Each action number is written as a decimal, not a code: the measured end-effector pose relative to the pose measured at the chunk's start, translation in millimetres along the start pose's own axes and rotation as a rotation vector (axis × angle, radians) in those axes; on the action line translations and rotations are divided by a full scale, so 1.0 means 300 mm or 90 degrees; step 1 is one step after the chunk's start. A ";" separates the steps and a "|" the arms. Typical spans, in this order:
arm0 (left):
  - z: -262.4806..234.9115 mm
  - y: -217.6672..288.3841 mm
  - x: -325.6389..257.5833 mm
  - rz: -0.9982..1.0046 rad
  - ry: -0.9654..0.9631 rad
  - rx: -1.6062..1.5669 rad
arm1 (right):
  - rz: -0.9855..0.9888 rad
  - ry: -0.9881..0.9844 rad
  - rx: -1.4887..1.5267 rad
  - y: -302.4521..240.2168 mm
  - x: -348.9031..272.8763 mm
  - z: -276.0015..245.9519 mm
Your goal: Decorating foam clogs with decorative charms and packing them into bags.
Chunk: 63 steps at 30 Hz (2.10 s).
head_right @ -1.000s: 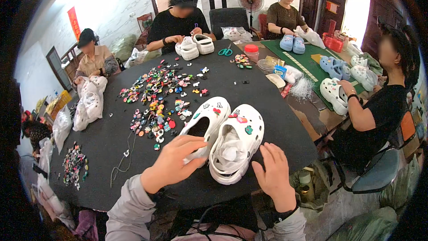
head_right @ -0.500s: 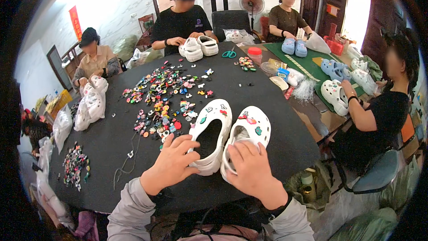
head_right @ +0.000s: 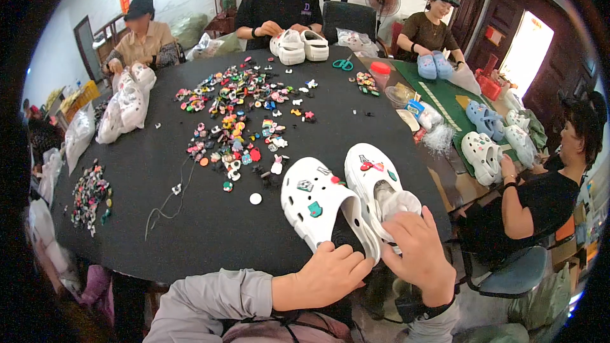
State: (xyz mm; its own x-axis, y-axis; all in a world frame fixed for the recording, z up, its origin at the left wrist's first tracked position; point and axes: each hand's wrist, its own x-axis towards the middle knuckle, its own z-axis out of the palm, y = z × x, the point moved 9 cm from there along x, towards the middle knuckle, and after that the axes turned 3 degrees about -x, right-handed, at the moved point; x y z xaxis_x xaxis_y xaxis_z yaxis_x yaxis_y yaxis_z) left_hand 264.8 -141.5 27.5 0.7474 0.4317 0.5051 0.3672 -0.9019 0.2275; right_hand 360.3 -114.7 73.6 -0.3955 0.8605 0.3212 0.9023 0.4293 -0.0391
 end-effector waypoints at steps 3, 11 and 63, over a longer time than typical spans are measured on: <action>0.035 -0.006 0.005 -0.006 -0.062 0.000 | 0.023 0.081 0.021 -0.021 0.043 -0.007; -0.114 0.017 -0.075 0.178 0.104 -0.137 | 0.096 0.110 -0.039 0.011 0.127 0.069; -0.254 -0.412 -0.110 -0.175 0.113 -0.144 | -0.066 -0.020 0.040 -0.119 0.187 0.152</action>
State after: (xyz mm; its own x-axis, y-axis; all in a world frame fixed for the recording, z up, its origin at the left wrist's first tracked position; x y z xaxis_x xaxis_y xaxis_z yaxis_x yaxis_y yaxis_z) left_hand 152.4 -45.4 46.1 0.5232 0.6660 0.5318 0.3937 -0.7423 0.5422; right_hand 298.1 -69.1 49.8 -0.4923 0.8180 0.2975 0.8441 0.5321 -0.0661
